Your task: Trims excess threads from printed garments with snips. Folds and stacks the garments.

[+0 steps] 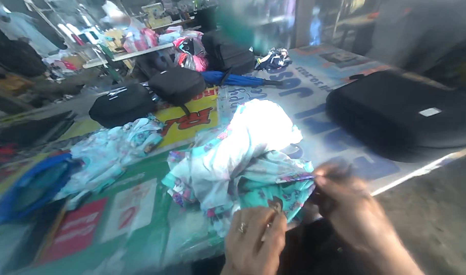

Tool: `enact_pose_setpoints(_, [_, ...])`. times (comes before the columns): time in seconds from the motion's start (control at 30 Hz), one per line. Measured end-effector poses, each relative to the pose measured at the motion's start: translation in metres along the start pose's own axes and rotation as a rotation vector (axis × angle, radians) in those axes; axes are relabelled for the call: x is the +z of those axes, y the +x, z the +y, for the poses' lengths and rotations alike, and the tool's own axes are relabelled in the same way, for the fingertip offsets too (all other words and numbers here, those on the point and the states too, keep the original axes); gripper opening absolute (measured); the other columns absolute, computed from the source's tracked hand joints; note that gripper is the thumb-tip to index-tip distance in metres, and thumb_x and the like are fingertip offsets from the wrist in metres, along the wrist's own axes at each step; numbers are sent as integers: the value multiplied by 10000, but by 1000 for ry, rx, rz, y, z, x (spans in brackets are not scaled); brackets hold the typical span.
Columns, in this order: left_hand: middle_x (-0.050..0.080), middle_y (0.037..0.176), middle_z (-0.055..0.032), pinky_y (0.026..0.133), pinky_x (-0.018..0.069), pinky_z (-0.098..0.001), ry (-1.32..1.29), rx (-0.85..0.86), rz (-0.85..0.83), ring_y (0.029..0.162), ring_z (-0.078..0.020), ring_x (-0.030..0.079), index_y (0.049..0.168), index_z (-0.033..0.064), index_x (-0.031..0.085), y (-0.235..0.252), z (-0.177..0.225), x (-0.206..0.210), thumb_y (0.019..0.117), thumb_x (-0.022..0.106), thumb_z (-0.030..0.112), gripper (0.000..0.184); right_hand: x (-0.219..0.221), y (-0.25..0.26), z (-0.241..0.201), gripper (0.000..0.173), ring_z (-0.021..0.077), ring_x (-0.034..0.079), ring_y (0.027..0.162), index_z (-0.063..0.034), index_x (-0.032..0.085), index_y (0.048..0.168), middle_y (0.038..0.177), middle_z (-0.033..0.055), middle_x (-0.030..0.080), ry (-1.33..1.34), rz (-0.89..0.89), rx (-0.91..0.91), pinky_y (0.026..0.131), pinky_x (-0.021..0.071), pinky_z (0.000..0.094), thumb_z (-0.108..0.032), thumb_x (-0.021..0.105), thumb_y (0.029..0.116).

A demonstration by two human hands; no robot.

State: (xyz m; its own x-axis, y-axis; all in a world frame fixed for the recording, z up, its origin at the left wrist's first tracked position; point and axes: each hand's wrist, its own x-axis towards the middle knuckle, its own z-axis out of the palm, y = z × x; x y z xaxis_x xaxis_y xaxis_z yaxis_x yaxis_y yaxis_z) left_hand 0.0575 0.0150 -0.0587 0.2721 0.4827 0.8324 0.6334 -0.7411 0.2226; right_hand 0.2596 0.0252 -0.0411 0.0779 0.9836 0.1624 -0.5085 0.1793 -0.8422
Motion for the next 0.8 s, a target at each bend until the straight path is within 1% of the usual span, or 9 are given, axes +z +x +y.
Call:
enact_pose_setpoints(0.1, [668, 1028, -34, 886, 499, -272, 11, 58, -68, 982, -151, 627, 1004, 151, 661, -10, -2, 3, 1009, 602, 185, 69, 7, -4, 3, 157, 149, 715, 650, -50, 675, 977, 801, 89, 710, 192, 15, 108, 607, 638, 321, -77, 527, 1023])
enact_pose_setpoints(0.17, [680, 1069, -26, 933, 509, -291, -80, 8, -93, 1046, -146, 635, 1023, 151, 681, -15, -4, 6, 988, 645, 214, 80, 12, -8, 5, 179, 195, 736, 682, -36, 654, 983, 808, 116, 712, 289, 24, 195, 658, 658, 398, -80, 489, 1038])
enact_pose_setpoints(0.27, [646, 1110, 16, 984, 520, -270, -226, -67, 30, 1100, -96, 621, 1098, 160, 651, -11, -1, 5, 971, 680, 263, 166, 16, -13, 7, 197, 243, 760, 721, -27, 648, 988, 830, 149, 730, 354, 19, 250, 706, 665, 456, -84, 470, 1052])
enact_pose_setpoints(0.33, [621, 1060, 32, 916, 504, -220, -182, -77, 80, 1011, -63, 607, 1114, 168, 635, -3, 4, 6, 967, 704, 302, 211, 18, -18, 7, 182, 220, 763, 720, -31, 657, 995, 836, 138, 738, 340, 0, 236, 694, 666, 413, -77, 489, 1048])
enact_pose_setpoints(0.4, [618, 1007, -9, 854, 498, -219, -79, -61, 73, 934, -89, 604, 1096, 149, 664, 2, 6, 9, 961, 722, 291, 204, 21, -21, 8, 170, 156, 743, 682, -49, 682, 986, 805, 94, 735, 272, 3, 183, 649, 654, 331, -75, 521, 1032])
enact_pose_setpoints(0.53, [624, 969, -34, 834, 482, -202, 1, -85, 46, 909, -104, 592, 958, 144, 702, 0, 8, 14, 959, 654, 156, 50, 22, -28, 19, 104, 124, 713, 750, -99, 674, 1025, 872, 36, 705, 124, -33, 33, 715, 639, 328, -120, 572, 1021])
enact_pose_setpoints(0.6, [621, 968, -18, 818, 498, -152, -75, -200, 18, 921, -63, 601, 925, 142, 683, 0, 11, 12, 957, 659, 170, 48, 21, -30, 24, 92, 112, 709, 761, -120, 664, 1037, 892, 13, 698, 65, -37, -17, 721, 640, 327, -136, 575, 1022])
enact_pose_setpoints(0.7, [610, 979, 6, 816, 522, -123, -330, -337, -33, 943, -16, 607, 936, 122, 637, -2, 12, 4, 987, 663, 214, 109, 19, -30, 26, 113, 76, 678, 710, -117, 673, 1025, 862, -7, 685, 65, -37, -4, 659, 618, 276, -114, 560, 1020])
enact_pose_setpoints(0.8, [595, 987, -1, 819, 524, -124, -498, -410, -81, 945, -9, 600, 955, 95, 638, -5, 15, -3, 1006, 643, 226, 140, 15, -29, 25, 117, 109, 727, 743, -78, 674, 1024, 874, 26, 709, 136, -86, 48, 699, 656, 318, -81, 557, 1021])
